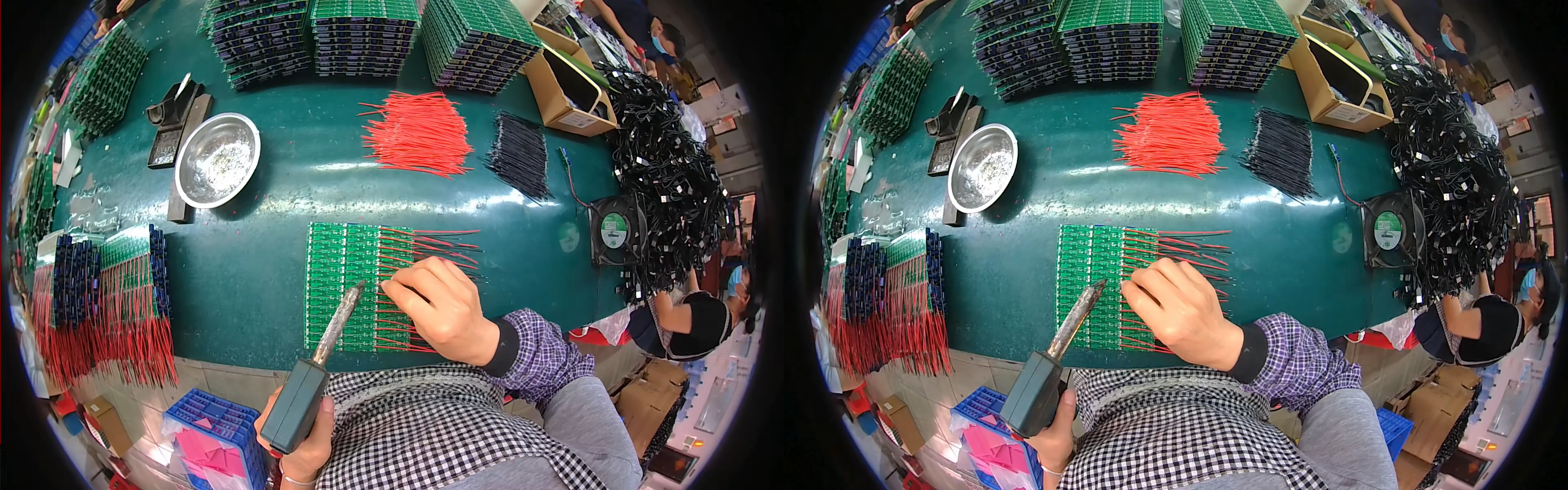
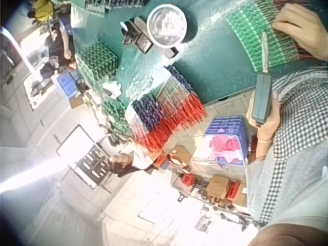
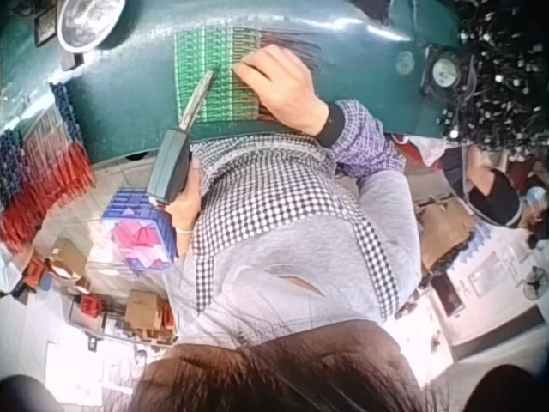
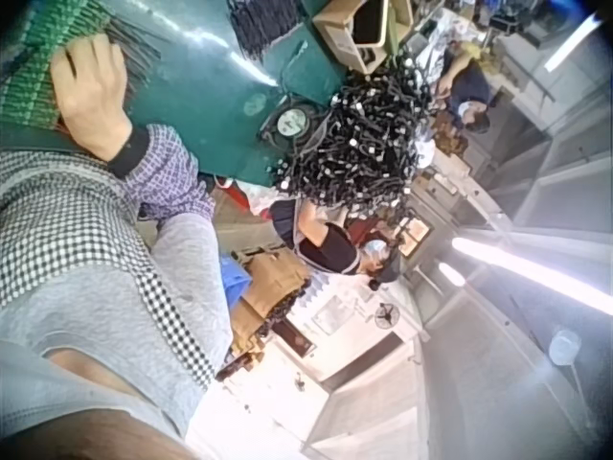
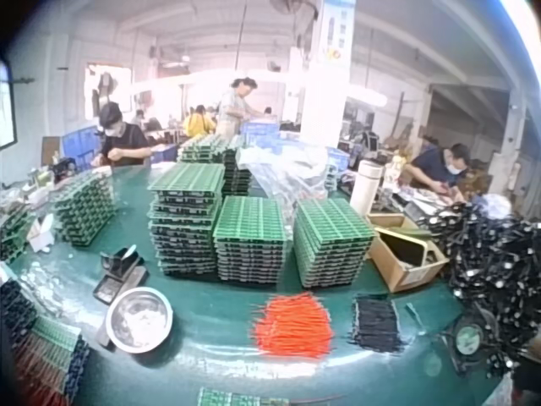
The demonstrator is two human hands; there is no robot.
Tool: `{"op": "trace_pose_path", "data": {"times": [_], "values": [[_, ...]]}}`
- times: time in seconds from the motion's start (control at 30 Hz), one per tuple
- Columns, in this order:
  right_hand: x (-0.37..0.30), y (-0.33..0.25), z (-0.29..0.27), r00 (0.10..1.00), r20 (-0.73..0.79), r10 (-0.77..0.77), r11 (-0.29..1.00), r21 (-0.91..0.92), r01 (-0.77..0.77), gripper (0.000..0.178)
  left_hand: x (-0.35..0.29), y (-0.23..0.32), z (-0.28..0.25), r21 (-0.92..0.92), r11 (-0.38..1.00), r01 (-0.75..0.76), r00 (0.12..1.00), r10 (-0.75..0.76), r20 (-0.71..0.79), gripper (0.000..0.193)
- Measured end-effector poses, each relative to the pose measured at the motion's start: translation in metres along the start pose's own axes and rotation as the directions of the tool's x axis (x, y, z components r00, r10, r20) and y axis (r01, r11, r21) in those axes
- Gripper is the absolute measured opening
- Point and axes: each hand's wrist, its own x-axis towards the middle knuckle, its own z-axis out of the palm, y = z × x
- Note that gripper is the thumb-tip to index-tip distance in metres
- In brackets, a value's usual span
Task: The person picks up wires from piles on the table, positions them onto the circuit boards, and solders them in place using a handheld soldering tool.
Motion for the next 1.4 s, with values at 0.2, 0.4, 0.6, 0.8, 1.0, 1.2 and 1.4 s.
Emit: {"op": "trace_pose_path", "data": {"times": [0.2,0.4,0.6,0.8,1.0,1.2,1.4], "values": [[-0.005,-0.001,0.004,1.0,-0.027,-0.006,0.999,0.045,0.008,0.03,0.005,0.004,-0.001,0.029,0.995,-0.1,0.995,0.099,0.014,0.022],[-0.005,0.0,0.005,1.0,-0.004,-0.006,0.999,0.049,0.007,0.032,0.01,0.012,-0.003,0.066,0.994,-0.088,0.994,0.083,0.077,0.02],[-0.006,-0.001,0.004,1.0,0.018,-0.001,0.999,0.036,0.001,0.032,0.012,0.018,-0.001,0.092,0.994,-0.063,0.995,0.056,0.077,0.019],[-0.005,-0.001,0.003,0.999,0.039,-0.013,1.0,0.025,0.012,0.031,0.012,0.016,-0.003,0.123,0.989,-0.082,0.991,0.069,0.111,0.019],[-0.005,-0.001,0.003,0.999,0.049,-0.004,1.0,0.022,0.003,0.033,0.011,0.015,-0.002,0.132,0.986,-0.102,0.99,0.088,0.11,0.019],[-0.004,-0.003,0.001,0.998,0.056,-0.003,1.0,0.013,0.002,0.034,0.0,-0.001,-0.002,0.051,0.996,-0.068,0.998,0.068,0.012,0.018],[-0.004,-0.003,0.003,0.999,0.052,-0.005,1.0,0.012,0.004,0.034,0.001,0.001,-0.001,0.0,0.997,-0.073,0.997,0.073,0.007,0.019]]}}
